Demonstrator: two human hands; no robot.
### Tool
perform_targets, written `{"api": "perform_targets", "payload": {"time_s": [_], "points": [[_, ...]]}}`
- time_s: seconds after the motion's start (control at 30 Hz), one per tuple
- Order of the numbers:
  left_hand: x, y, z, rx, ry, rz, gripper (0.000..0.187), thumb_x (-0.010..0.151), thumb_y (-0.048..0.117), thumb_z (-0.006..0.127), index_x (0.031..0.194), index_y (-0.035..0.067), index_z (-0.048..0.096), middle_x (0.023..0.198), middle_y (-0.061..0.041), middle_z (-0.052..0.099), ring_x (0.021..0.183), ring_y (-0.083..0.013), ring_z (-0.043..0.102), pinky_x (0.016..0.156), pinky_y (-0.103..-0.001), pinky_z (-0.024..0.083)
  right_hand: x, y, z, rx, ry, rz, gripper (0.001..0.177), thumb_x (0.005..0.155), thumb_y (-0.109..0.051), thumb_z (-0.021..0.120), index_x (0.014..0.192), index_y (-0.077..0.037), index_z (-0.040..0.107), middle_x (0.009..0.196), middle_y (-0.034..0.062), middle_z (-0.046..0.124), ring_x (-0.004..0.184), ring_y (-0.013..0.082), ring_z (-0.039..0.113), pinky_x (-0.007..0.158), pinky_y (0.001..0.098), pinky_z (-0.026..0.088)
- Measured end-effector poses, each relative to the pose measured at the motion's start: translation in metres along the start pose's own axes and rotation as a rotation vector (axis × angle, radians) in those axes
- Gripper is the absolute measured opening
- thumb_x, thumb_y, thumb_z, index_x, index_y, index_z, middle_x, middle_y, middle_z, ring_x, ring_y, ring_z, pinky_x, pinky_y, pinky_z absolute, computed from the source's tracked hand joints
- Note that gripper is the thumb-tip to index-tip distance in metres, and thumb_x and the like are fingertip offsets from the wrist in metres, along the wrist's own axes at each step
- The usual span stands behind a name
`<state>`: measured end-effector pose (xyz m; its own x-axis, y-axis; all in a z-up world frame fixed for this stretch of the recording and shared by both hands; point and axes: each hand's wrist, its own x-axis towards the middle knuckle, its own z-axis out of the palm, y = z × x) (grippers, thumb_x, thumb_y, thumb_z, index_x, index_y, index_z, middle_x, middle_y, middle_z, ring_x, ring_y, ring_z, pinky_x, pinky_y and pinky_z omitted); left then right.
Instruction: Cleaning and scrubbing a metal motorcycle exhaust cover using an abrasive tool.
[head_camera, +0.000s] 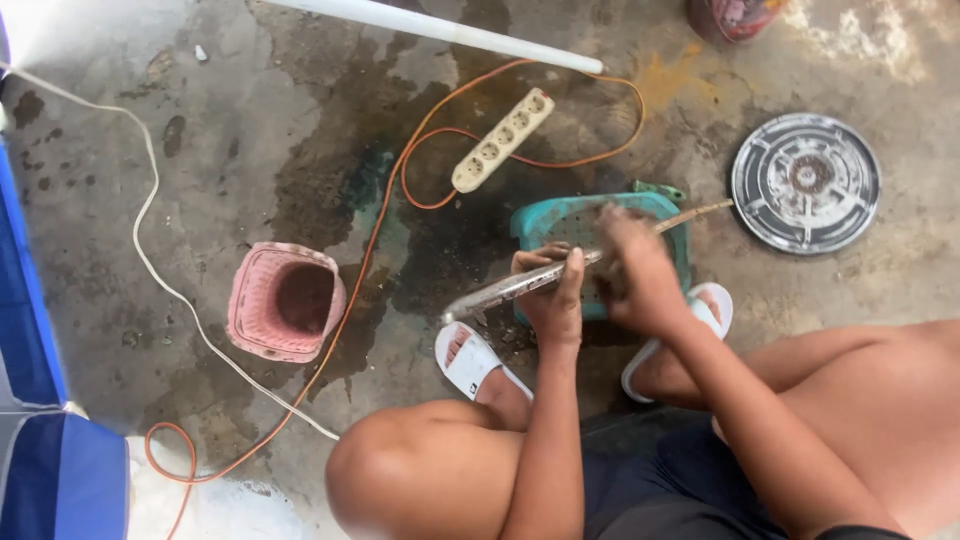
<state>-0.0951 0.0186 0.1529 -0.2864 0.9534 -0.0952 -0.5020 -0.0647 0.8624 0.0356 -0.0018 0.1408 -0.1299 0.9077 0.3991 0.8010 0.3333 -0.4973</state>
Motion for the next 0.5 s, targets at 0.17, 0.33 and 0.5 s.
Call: {"api": "perform_targets", "payload": {"time_s": [0.17, 0.33, 0.5], "points": [[-0.002, -0.008, 0.003, 0.188, -0.112, 0.093, 0.04, 0.077, 0.015, 0.087, 0.081, 0.011, 0.047, 0.083, -0.01, 0.068, 0.084, -0.0163, 0.067, 0.08, -0.033, 0.053, -0.011, -0.01, -0.004, 0.039, -0.046, 0.113, 0.104, 0.051, -0.006, 0.079, 0.149, -0.002, 0.046, 0.157, 0.0221, 0.043, 0.147, 0.039, 0.038, 0.125, 0.052, 0.014], [-0.011, 0.011, 0.018, 0.286, -0.185, 0.07, 0.044, 0.075, 0.015, 0.089, 0.08, 0.013, 0.046, 0.083, -0.006, 0.066, 0.083, -0.0138, 0.066, 0.075, -0.031, 0.054, -0.03, 0.039, -0.009, 0.095, 0.018, 0.132, 0.086, 0.061, -0.008, 0.08, 0.143, -0.003, 0.054, 0.143, 0.0206, 0.055, 0.141, 0.0387, 0.046, 0.123, 0.049, 0.024], [-0.01, 0.007, 0.014, 0.308, -0.164, 0.04, 0.047, 0.078, 0.016, 0.087, 0.081, 0.014, 0.04, 0.082, -0.004, 0.061, 0.084, -0.0128, 0.063, 0.072, -0.031, 0.055, -0.015, -0.014, -0.019, 0.229, 0.011, 0.155, 0.094, 0.048, -0.009, 0.088, 0.137, -0.006, 0.056, 0.14, 0.0174, 0.055, 0.143, 0.0364, 0.042, 0.126, 0.048, 0.018]]}}
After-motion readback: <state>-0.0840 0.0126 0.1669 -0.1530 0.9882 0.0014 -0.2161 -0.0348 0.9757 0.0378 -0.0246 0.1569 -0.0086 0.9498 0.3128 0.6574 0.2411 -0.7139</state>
